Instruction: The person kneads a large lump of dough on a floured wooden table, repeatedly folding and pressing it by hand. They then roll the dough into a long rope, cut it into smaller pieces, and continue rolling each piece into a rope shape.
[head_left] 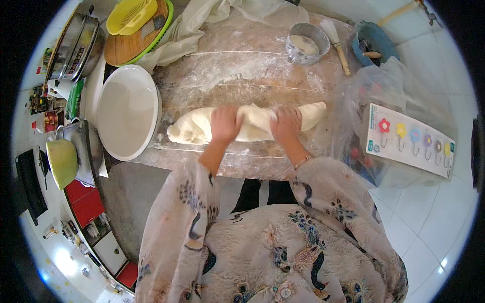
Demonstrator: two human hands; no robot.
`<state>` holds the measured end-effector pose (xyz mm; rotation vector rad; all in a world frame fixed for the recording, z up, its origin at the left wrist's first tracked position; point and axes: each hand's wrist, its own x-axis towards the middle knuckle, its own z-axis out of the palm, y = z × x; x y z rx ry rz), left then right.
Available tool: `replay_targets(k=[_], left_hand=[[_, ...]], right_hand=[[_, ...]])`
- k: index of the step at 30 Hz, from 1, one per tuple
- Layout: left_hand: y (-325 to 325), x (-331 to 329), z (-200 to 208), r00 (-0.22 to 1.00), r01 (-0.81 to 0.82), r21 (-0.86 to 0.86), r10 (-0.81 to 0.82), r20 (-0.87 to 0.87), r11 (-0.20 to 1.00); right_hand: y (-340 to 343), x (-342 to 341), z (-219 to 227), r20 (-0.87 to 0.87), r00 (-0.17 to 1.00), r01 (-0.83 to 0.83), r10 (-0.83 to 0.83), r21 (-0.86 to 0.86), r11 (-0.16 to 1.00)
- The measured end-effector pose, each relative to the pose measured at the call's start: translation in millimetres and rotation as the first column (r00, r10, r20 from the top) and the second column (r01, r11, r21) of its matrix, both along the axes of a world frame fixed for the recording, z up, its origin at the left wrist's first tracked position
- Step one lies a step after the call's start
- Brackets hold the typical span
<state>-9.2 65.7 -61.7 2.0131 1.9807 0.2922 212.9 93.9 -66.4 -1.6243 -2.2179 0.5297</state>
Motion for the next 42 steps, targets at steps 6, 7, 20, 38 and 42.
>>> replay_targets(k=[6,7,20,38,42], left_hand=[[-44.6,6.8,-39.2,0.996,-0.011,0.315,-0.019,0.091,0.949],[-23.1,6.0,-32.4,0.996,-0.027,0.281,0.003,0.085,0.959],[115.2,-48.7,-10.2,0.896,-0.153,-0.525,0.342,0.284,0.837],[-1.8,-80.4,-36.9,0.961,-0.265,0.144,0.250,0.115,0.954],[60.8,-102.1,-53.5,0.896,-0.434,0.361,0.436,0.081,0.825]], right_hand=[[7.0,12.8,-40.1,-0.021,0.996,-0.080,0.086,0.209,0.975],[26.9,6.7,-42.3,-0.030,0.997,-0.062,0.069,0.189,0.980],[167.9,-14.3,-32.2,-0.087,0.979,0.108,-0.185,-0.550,0.828],[82.8,-109.1,-50.0,0.136,0.990,-0.042,0.029,0.093,0.995],[126.0,-137.8,-45.0,0.208,0.976,0.072,-0.061,-0.048,0.996]])
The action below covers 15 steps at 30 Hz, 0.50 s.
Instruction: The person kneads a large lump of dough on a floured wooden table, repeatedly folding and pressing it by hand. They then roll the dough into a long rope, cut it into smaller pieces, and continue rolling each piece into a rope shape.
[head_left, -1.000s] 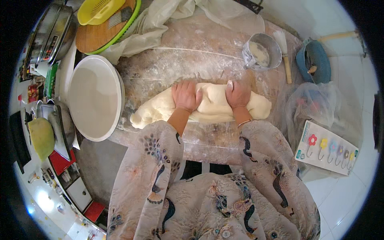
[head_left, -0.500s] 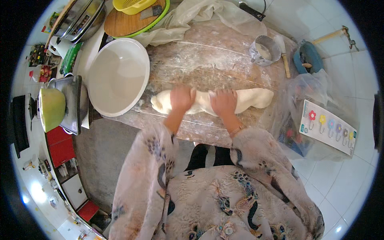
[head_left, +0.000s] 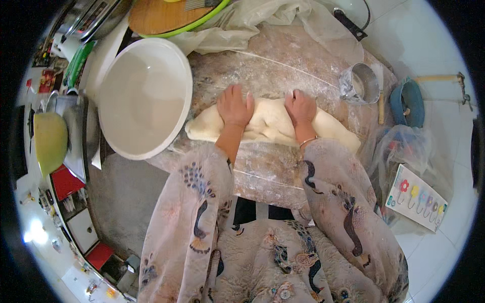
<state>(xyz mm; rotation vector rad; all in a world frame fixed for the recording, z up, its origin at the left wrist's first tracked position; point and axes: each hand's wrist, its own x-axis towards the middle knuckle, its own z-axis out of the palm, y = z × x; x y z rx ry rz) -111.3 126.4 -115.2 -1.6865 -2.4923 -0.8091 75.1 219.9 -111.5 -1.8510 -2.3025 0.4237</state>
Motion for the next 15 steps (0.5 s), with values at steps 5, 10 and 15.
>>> replay_targets(k=[5,10,15], left_hand=[[-24.2,2.2,42.2,0.994,0.109,-0.337,-0.106,0.028,0.935],[-87.9,-24.9,87.5,0.984,0.177,-0.353,-0.160,0.078,0.919],[-190.2,-26.6,36.8,0.995,0.053,-0.190,-0.036,0.094,0.980]], right_hand=[[38.1,17.1,3.3,-0.245,0.928,0.115,-0.280,-0.526,0.842],[-58.6,-51.7,71.1,0.035,0.999,-0.023,0.033,-0.270,0.962],[-174.6,-23.3,57.2,-0.110,0.895,-0.428,0.433,0.064,0.901]])
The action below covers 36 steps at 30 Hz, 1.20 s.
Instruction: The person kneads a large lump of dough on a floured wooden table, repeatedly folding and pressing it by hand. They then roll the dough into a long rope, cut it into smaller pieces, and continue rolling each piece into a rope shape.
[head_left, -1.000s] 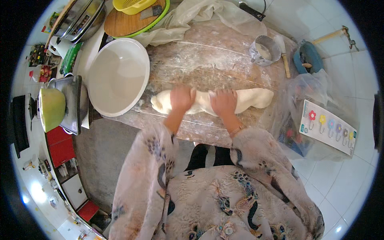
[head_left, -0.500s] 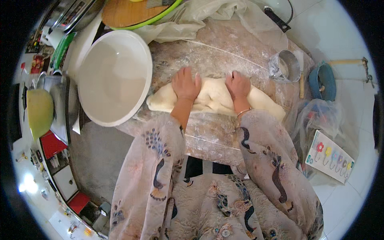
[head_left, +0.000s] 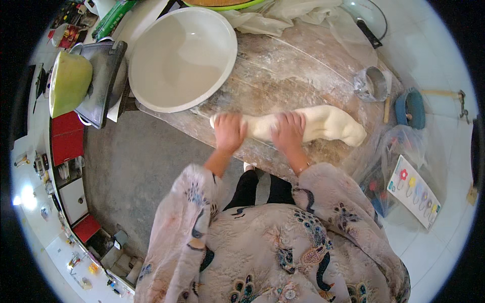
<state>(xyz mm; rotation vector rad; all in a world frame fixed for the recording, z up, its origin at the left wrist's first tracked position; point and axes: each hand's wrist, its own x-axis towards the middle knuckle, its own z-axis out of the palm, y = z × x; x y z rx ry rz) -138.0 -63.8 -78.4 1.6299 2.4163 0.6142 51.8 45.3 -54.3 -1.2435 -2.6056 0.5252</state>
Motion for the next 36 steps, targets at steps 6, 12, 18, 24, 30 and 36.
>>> replay_targets(k=[6,12,18,24,30,36], left_hand=[[0.9,-4.2,-33.7,0.976,-0.216,0.036,0.217,-0.035,0.976],[67.7,-40.8,-29.5,0.956,-0.293,-0.182,0.290,-0.044,0.939],[81.6,-63.9,-65.4,0.938,-0.264,0.148,0.290,-0.191,0.953],[82.0,-23.0,32.1,0.979,-0.127,-0.277,0.165,0.119,0.952],[47.1,34.4,-20.0,0.984,-0.053,0.162,0.078,-0.157,0.985],[111.1,-11.6,-8.9,0.995,0.059,-0.071,-0.064,-0.073,0.996]], right_hand=[[22.1,-11.9,-41.4,-0.078,0.991,-0.096,0.112,0.181,0.979],[93.2,-68.7,-43.3,0.072,0.990,0.123,-0.125,0.026,0.992],[125.0,-88.6,-34.1,0.199,0.949,0.259,-0.243,-0.061,0.964],[102.1,13.5,-37.4,-0.033,0.968,0.253,-0.251,0.087,0.964],[61.1,35.9,-39.8,0.057,0.961,0.258,-0.271,0.169,0.951],[143.5,19.7,-47.6,0.183,0.944,0.241,-0.273,0.180,0.954]])
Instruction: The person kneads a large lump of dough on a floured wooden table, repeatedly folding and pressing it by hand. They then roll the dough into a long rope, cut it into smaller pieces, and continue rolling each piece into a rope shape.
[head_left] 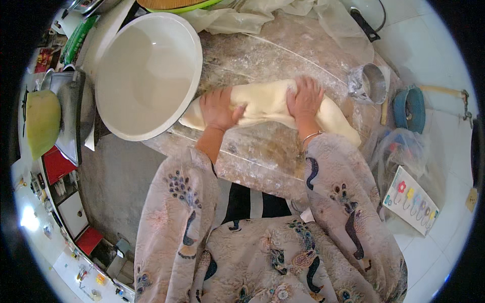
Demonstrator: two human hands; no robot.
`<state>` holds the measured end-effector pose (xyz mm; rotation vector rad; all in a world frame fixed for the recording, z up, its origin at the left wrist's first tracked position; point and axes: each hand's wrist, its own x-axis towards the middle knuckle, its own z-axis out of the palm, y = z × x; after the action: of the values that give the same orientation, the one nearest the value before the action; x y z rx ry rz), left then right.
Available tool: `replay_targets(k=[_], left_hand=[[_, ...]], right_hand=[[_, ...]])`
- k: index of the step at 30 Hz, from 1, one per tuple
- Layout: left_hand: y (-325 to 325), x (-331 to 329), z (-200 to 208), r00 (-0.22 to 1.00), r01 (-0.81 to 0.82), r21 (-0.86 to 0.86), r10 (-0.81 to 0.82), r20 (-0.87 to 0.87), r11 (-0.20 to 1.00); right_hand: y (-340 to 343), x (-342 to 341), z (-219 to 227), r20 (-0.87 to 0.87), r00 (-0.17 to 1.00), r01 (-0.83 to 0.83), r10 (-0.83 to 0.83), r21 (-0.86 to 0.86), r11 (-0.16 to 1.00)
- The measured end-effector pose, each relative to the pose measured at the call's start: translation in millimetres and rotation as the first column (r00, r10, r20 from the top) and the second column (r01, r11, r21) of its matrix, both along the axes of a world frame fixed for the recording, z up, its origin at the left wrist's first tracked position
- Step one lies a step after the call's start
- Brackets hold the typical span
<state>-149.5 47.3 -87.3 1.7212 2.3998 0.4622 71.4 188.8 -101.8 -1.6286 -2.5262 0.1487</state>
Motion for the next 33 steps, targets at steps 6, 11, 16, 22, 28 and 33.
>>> replay_targets(k=[6,11,16,22,28,33], left_hand=[[57.7,-12.9,1.2,0.997,-0.075,-0.109,0.075,-0.005,0.991],[22.0,-11.4,13.4,0.999,-0.026,-0.157,0.032,0.039,0.987],[-65.6,37.3,29.8,0.995,0.031,-0.305,-0.002,0.095,0.952],[-172.9,72.4,13.0,0.994,0.057,0.097,-0.065,0.083,0.994],[-138.6,67.9,0.4,0.996,-0.033,0.036,0.030,0.089,0.999],[-72.5,28.4,1.3,0.994,0.014,-0.185,0.006,0.111,0.983]], right_hand=[[81.5,-17.6,-17.7,-0.066,0.998,0.014,-0.012,0.036,0.999],[42.3,-3.6,-3.9,-0.180,0.962,-0.228,0.203,-0.129,0.965],[-51.4,49.5,6.3,-0.218,0.943,-0.278,0.253,-0.096,0.956],[-150.0,68.0,15.9,-0.378,0.888,-0.271,0.260,0.026,0.962],[-171.4,21.3,9.1,-0.102,0.951,-0.298,0.292,-0.052,0.953],[-109.0,-20.8,16.2,-0.119,0.961,-0.261,0.249,-0.102,0.960]])
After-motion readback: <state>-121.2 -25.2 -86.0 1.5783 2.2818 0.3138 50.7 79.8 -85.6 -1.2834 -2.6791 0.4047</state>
